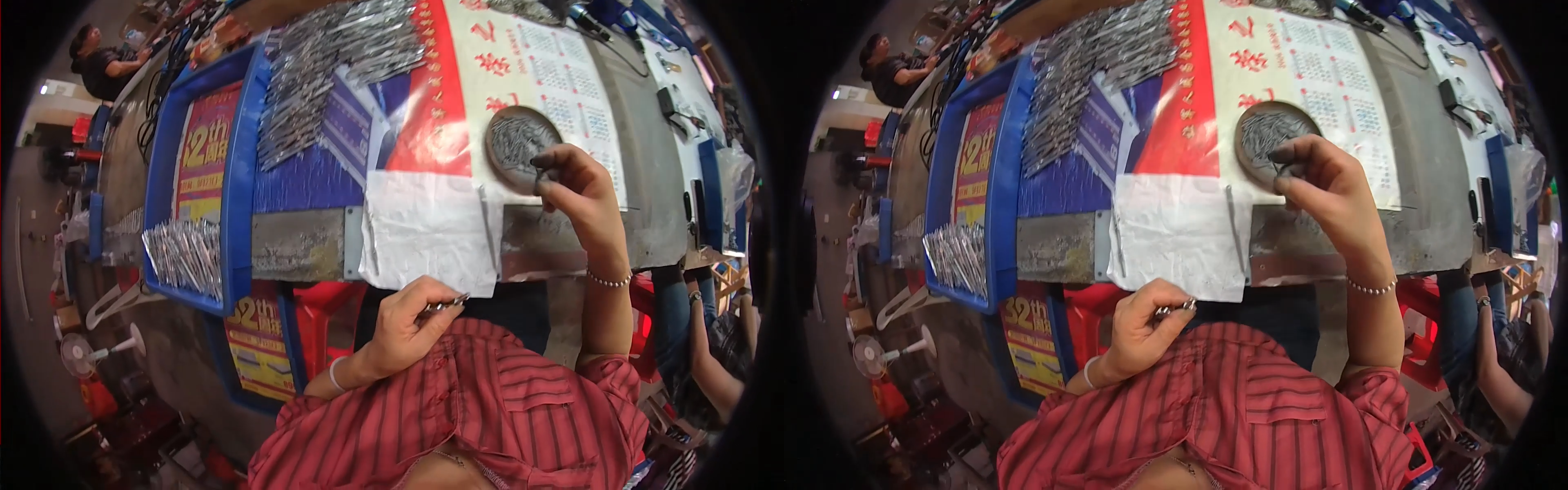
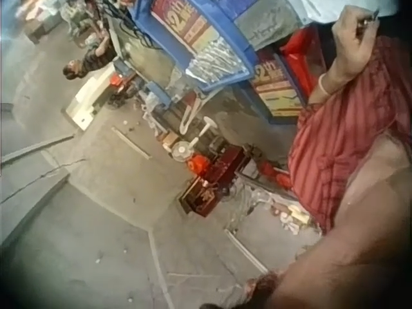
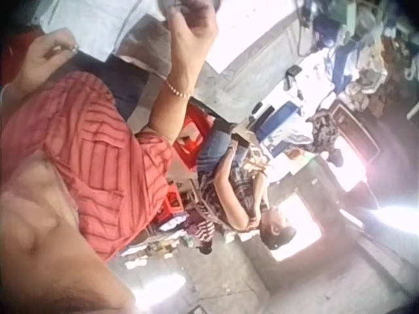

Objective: The person is manually assembling small hardware components by fitting metal rods and plastic connectors together.

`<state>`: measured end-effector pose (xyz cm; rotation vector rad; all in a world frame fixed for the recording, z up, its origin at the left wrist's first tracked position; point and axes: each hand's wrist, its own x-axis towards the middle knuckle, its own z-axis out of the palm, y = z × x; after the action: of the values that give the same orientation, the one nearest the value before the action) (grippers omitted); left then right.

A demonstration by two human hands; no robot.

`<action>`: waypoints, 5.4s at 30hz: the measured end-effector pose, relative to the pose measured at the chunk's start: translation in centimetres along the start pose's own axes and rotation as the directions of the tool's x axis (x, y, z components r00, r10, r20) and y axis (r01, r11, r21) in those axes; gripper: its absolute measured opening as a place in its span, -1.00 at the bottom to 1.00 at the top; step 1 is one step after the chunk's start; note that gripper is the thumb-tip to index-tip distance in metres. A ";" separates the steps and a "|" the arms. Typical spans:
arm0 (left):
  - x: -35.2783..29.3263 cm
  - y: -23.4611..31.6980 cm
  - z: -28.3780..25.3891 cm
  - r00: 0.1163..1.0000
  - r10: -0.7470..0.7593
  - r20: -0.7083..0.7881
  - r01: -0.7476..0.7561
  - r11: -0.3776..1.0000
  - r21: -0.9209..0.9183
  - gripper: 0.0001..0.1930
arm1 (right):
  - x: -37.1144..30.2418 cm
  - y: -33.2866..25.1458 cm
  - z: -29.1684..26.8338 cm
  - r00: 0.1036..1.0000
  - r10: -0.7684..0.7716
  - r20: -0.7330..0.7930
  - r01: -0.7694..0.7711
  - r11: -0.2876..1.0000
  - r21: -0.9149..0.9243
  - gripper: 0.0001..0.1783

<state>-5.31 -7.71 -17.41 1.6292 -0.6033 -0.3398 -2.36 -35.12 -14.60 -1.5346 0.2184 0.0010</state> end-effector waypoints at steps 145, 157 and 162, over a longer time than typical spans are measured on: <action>-3.8 2.1 -23.7 0.743 -0.105 -0.661 0.559 0.641 0.527 -0.79 | -8.9 1.6 12.0 0.897 0.099 0.432 0.096 0.909 -0.406 -0.92; -4.2 2.6 -22.7 0.853 -0.060 -0.519 0.509 0.316 0.801 -0.77 | -8.8 1.9 11.3 0.859 0.105 0.501 0.164 0.871 -0.463 -0.89; -4.2 3.0 -23.4 0.871 -0.115 -0.477 0.491 0.226 0.841 -0.77 | -8.7 1.5 11.4 0.852 0.053 0.521 0.232 0.854 -0.465 -0.87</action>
<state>3.45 13.82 -11.39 2.9808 -0.1448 0.0896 -9.47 -22.63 -14.64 -2.0170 -0.3231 0.4285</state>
